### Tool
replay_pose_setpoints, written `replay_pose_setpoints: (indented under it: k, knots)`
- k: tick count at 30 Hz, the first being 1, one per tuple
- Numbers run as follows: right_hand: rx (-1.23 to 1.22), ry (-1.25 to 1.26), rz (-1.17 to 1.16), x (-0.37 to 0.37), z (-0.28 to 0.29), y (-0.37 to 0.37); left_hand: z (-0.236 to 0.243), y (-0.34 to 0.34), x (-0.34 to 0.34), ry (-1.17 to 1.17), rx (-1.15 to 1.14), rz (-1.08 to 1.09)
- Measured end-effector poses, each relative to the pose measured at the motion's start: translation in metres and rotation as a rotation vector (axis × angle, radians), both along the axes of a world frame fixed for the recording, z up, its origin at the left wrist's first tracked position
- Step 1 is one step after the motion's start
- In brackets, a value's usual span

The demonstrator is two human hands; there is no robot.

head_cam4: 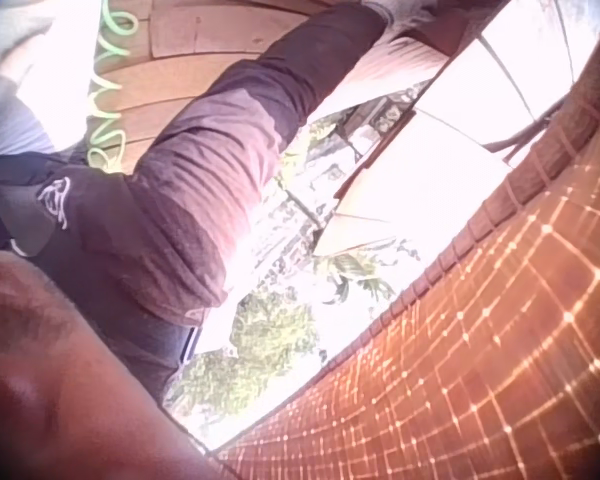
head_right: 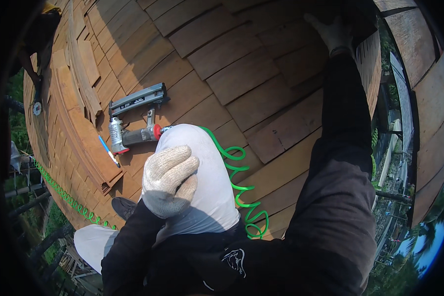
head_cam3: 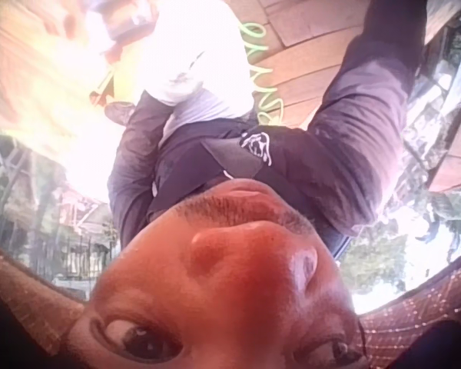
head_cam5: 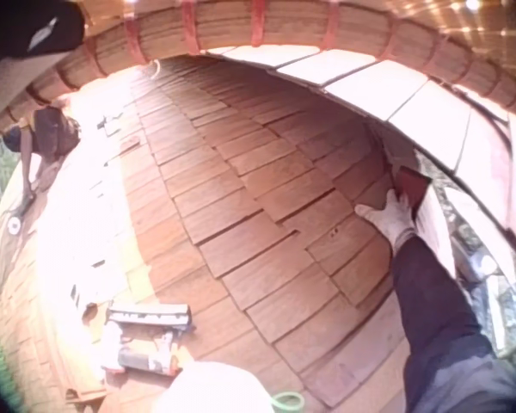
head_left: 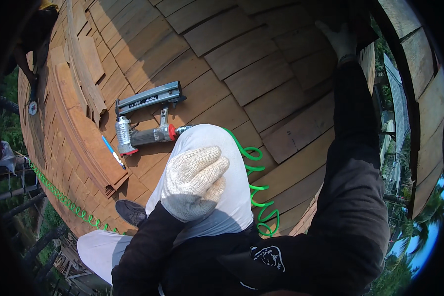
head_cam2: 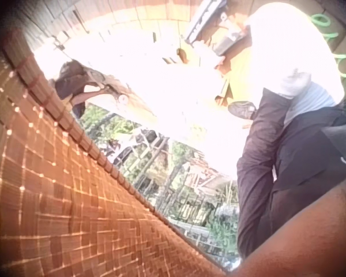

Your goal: The person installs wooden roof shingles on a curved roof surface using a pneumatic nail gun, picking up shingles, positioning them over the existing layer, and securing them with the tool.

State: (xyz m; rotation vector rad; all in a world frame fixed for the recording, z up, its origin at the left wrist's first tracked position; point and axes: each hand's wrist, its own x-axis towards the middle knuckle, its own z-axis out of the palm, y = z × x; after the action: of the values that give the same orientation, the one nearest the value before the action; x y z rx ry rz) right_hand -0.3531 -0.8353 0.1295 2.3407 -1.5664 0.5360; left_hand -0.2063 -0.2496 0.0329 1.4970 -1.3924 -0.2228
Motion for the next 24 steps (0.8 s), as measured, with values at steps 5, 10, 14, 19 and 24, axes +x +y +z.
replay_pose_setpoints:
  k: [5,10,14,19,24]
  knots:
    - [-0.017,0.034,0.001,0.006,0.007,0.016,-0.001,0.0,0.001,-0.002,0.007,-0.01]
    - [0.026,0.042,0.029,0.009,0.009,0.026,0.0,-0.001,0.003,0.004,0.015,-0.02]
    - [0.064,-0.084,0.053,0.005,0.012,0.023,0.001,-0.002,0.002,0.007,-0.008,-0.009]
    - [0.086,-0.458,0.222,-0.016,0.008,-0.014,-0.002,0.0,0.004,0.009,-0.044,0.018]
    - [-0.443,-0.079,0.116,-0.06,0.004,-0.037,-0.005,-0.005,0.001,0.017,-0.065,-0.015]
